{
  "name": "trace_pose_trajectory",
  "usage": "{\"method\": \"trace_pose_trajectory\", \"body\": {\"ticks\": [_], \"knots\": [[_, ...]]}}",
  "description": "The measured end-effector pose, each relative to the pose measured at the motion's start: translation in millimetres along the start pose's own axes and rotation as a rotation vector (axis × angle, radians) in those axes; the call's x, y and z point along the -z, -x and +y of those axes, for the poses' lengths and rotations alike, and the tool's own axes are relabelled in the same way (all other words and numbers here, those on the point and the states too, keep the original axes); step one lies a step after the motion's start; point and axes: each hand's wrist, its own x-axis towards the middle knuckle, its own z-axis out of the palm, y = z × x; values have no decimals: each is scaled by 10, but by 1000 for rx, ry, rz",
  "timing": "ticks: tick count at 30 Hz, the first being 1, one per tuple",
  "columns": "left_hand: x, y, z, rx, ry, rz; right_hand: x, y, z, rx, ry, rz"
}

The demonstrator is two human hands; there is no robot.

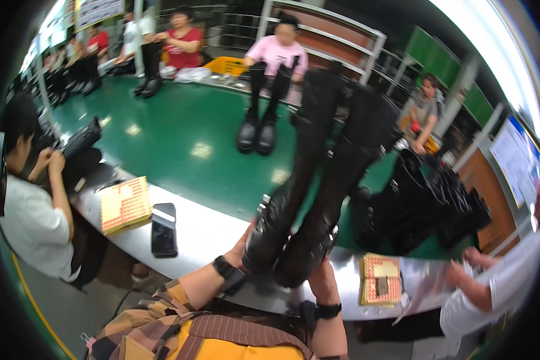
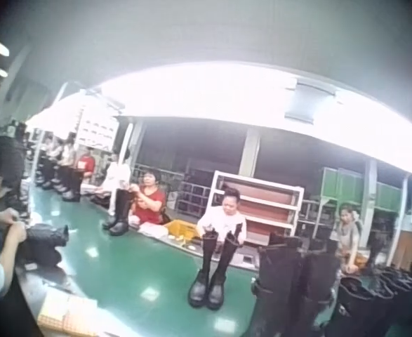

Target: Inspecting the quality of black boots, checking zippers and buckles, and placing them on a conveyor belt.

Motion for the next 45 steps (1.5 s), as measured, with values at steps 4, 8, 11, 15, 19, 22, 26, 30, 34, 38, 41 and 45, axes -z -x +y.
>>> {"method": "trace_pose_trajectory", "body": {"ticks": [4,8,11,15,19,22,26,30,34,38,41,45], "knots": [[-35,32,-42,-107,12,-82,4,-16,-65,327,773,279],[-87,-61,-106,-133,-142,-68,-89,22,-577,303,1009,-37],[-69,-107,-186,-115,-248,-16,-202,12,-976,110,929,-195],[82,-82,-262,140,-282,-67,-232,-48,-1128,114,1081,-504],[285,-65,-292,311,-175,-53,-94,118,-971,262,1408,-470],[395,-81,-229,305,-177,16,-89,248,-911,392,1633,-432],[467,-70,91,-209,-271,536,-441,83,-938,410,1803,-338],[466,-8,219,-620,-383,843,-782,-676,-827,-16,611,313],[408,-16,145,-686,-407,910,-610,-1889,-565,78,628,392],[341,-25,116,-655,-443,932,-382,-3293,-434,397,984,727],[299,-20,110,-608,-439,945,-295,-4180,-559,291,1471,975],[266,-29,86,-556,-428,929,66,-4458,-121,-57,1781,696]]}}
